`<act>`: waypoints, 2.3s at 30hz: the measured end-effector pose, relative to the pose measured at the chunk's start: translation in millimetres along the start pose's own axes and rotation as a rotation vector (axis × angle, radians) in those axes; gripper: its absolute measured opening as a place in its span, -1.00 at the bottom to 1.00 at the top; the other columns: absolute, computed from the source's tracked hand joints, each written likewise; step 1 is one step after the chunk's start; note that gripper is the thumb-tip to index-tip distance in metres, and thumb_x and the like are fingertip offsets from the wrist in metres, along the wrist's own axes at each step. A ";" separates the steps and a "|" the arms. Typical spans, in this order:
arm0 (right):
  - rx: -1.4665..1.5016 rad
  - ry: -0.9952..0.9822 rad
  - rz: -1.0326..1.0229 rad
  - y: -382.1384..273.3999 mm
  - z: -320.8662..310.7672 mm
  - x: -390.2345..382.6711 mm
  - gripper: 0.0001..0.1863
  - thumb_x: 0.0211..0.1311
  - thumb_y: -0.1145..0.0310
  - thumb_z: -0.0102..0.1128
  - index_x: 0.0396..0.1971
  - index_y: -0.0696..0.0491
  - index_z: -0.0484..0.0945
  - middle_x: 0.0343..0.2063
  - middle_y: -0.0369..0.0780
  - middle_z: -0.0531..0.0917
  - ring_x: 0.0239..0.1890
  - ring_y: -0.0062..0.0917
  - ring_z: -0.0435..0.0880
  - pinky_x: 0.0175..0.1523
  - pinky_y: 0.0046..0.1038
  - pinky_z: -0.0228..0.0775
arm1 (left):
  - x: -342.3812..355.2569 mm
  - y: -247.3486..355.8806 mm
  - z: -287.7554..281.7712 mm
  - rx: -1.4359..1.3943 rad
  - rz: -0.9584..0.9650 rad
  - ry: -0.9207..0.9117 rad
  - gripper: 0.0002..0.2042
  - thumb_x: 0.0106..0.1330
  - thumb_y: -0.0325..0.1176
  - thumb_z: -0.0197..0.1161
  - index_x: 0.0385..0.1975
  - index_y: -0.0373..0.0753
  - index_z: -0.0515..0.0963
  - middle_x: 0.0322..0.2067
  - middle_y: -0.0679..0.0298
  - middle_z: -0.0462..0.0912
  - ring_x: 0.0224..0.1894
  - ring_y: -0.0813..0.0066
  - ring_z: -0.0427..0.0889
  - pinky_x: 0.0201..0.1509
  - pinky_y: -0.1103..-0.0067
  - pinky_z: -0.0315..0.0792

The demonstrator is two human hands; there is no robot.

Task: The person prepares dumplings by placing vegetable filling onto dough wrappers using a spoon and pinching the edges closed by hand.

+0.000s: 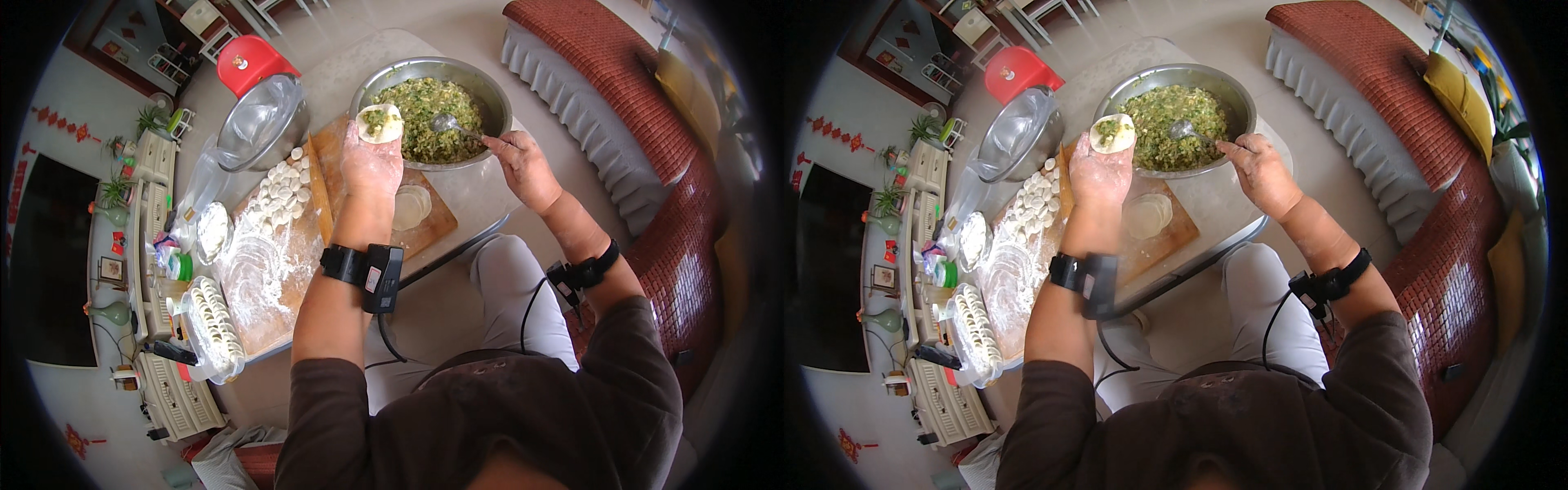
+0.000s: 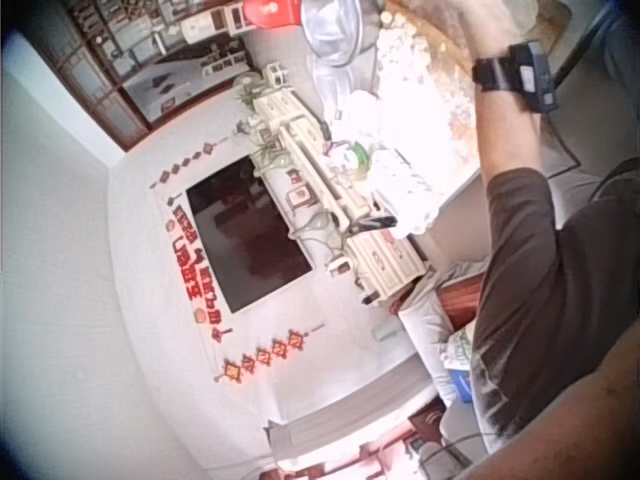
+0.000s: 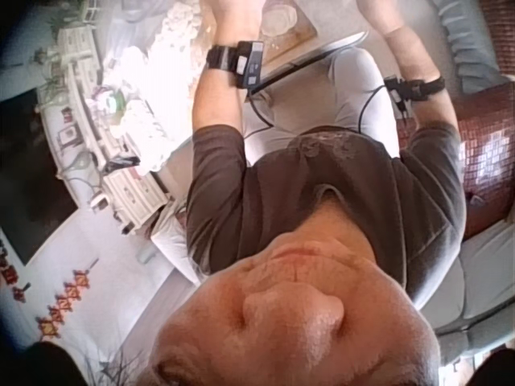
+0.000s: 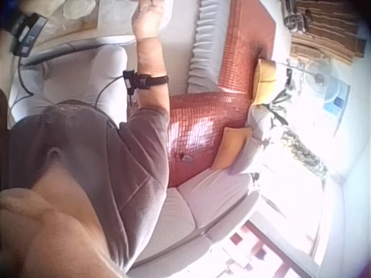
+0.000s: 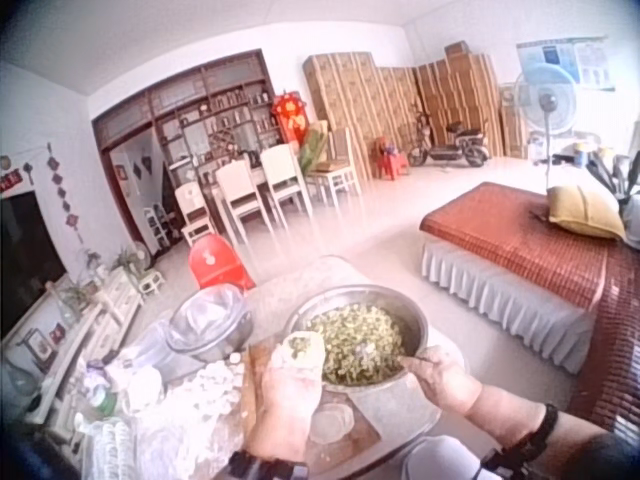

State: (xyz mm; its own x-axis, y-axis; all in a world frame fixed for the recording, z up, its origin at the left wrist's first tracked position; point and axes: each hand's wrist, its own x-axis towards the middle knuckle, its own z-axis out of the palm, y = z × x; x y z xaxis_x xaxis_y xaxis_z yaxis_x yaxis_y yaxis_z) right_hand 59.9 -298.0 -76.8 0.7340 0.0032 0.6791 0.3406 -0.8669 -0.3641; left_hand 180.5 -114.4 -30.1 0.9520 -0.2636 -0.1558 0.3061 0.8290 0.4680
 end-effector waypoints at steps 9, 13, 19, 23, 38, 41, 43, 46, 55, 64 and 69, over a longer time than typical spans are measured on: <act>0.098 0.044 -0.047 -31.2 -3.9 11.9 -0.66 -0.14 0.66 0.01 -0.27 0.08 0.47 -0.44 -0.13 0.45 -0.35 -0.28 0.43 -0.28 -0.40 0.33 | -3.3 -3.0 -8.4 0.009 -0.049 -0.010 -0.62 0.28 -0.24 -0.35 -0.10 -0.43 0.22 -0.09 0.02 0.32 -0.01 0.19 0.30 0.11 0.34 0.17; 0.066 0.019 -0.049 -17.6 -1.9 6.2 -0.64 -0.18 0.66 0.02 -0.27 0.07 0.47 -0.43 -0.14 0.45 -0.34 -0.29 0.43 -0.26 -0.39 0.32 | -3.1 1.4 -11.0 0.020 -0.041 -0.015 -0.61 0.28 -0.23 -0.35 -0.12 -0.44 0.24 -0.10 0.02 0.33 -0.01 0.19 0.31 0.11 0.35 0.18; -0.141 -0.129 0.003 1.6 8.8 5.1 -0.70 -0.18 0.55 0.11 -0.31 0.08 0.48 -0.41 -0.17 0.46 -0.31 -0.30 0.43 -0.21 -0.39 0.32 | -24.0 15.1 -18.7 0.028 -0.073 -0.053 -0.67 0.26 -0.25 -0.20 -0.13 -0.39 0.25 -0.13 0.10 0.37 -0.09 0.25 0.39 0.02 0.39 0.30; -0.230 -0.053 -0.101 -19.7 -2.4 8.2 -0.72 -0.17 0.49 0.14 -0.32 0.07 0.49 -0.36 -0.19 0.46 -0.29 -0.31 0.43 -0.19 -0.38 0.32 | -58.2 20.1 -17.8 0.192 -0.144 0.005 -0.72 0.22 -0.33 -0.07 -0.14 -0.35 0.29 -0.17 0.12 0.40 -0.14 0.26 0.44 -0.06 0.36 0.37; 0.072 -0.199 -0.504 -142.9 -33.2 -2.6 -0.74 -0.20 0.45 0.19 -0.37 -0.03 0.54 -0.27 -0.26 0.44 -0.18 -0.35 0.38 -0.12 -0.41 0.27 | -161.9 36.8 -40.3 0.298 -0.299 -0.095 -0.74 0.18 -0.43 -0.04 -0.11 -0.30 0.30 -0.18 0.20 0.40 -0.15 0.41 0.42 -0.06 0.53 0.34; 0.216 -0.193 -0.442 -152.1 -30.4 -6.9 -0.79 -0.19 0.49 0.18 -0.43 0.00 0.55 -0.30 -0.26 0.46 -0.20 -0.36 0.40 -0.13 -0.41 0.26 | -177.4 38.2 -42.0 0.457 -0.242 -0.195 -0.74 0.20 -0.40 -0.05 -0.13 -0.31 0.31 -0.18 0.22 0.40 -0.15 0.43 0.42 -0.07 0.50 0.35; 0.418 -0.185 -0.295 -162.0 -29.3 -7.7 -0.81 -0.18 0.52 0.17 -0.44 0.02 0.55 -0.31 -0.25 0.46 -0.22 -0.37 0.41 -0.13 -0.43 0.26 | -189.4 37.8 -41.0 0.537 -0.238 -0.218 -0.75 0.21 -0.38 -0.06 -0.13 -0.32 0.32 -0.18 0.22 0.40 -0.15 0.44 0.42 -0.06 0.47 0.35; 0.475 -0.160 -0.169 -169.2 -26.2 -9.9 -0.85 -0.15 0.48 0.16 -0.47 0.00 0.55 -0.35 -0.25 0.48 -0.23 -0.36 0.41 -0.15 -0.42 0.28 | -201.0 37.4 -41.4 0.522 -0.192 -0.212 -0.69 0.25 -0.28 -0.11 -0.10 -0.34 0.29 -0.15 0.19 0.39 -0.11 0.41 0.40 -0.05 0.42 0.34; 0.481 -0.088 -0.051 -181.5 -22.5 -17.1 -0.87 -0.15 0.45 0.17 -0.49 0.02 0.54 -0.35 -0.22 0.48 -0.22 -0.33 0.41 -0.11 -0.39 0.25 | -217.3 44.3 -35.8 0.538 -0.180 -0.285 -0.52 0.27 -0.07 -0.26 0.03 -0.33 0.07 0.04 0.11 0.15 0.04 0.28 0.24 -0.01 0.26 0.25; 0.464 -0.173 -0.057 -190.0 -27.4 -18.2 -0.90 -0.12 0.44 0.14 -0.50 0.04 0.53 -0.43 -0.21 0.53 -0.28 -0.33 0.43 -0.14 -0.40 0.26 | -224.7 48.9 -34.4 0.630 -0.120 -0.251 -0.45 0.26 -0.01 -0.29 0.05 -0.40 0.10 -0.05 0.07 0.30 -0.03 0.34 0.36 -0.04 0.40 0.33; 0.468 -0.098 -0.133 -188.3 -29.1 -16.1 -0.91 -0.11 0.52 0.12 -0.51 0.09 0.50 -0.45 -0.20 0.51 -0.34 -0.33 0.45 -0.19 -0.42 0.26 | -224.3 46.0 -46.6 0.743 0.080 -0.384 -0.59 0.18 -0.39 0.01 0.02 -0.37 0.15 -0.08 0.07 0.34 -0.07 0.39 0.39 -0.06 0.50 0.36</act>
State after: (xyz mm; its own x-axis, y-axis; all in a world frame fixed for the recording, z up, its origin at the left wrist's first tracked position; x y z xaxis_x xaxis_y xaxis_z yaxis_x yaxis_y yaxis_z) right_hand -33.1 -149.3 -0.7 0.7106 0.1648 0.6840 0.6455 -0.5393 -0.5408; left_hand -19.2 5.9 -14.2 0.8657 -0.4788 0.1461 0.0338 0.3471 0.9372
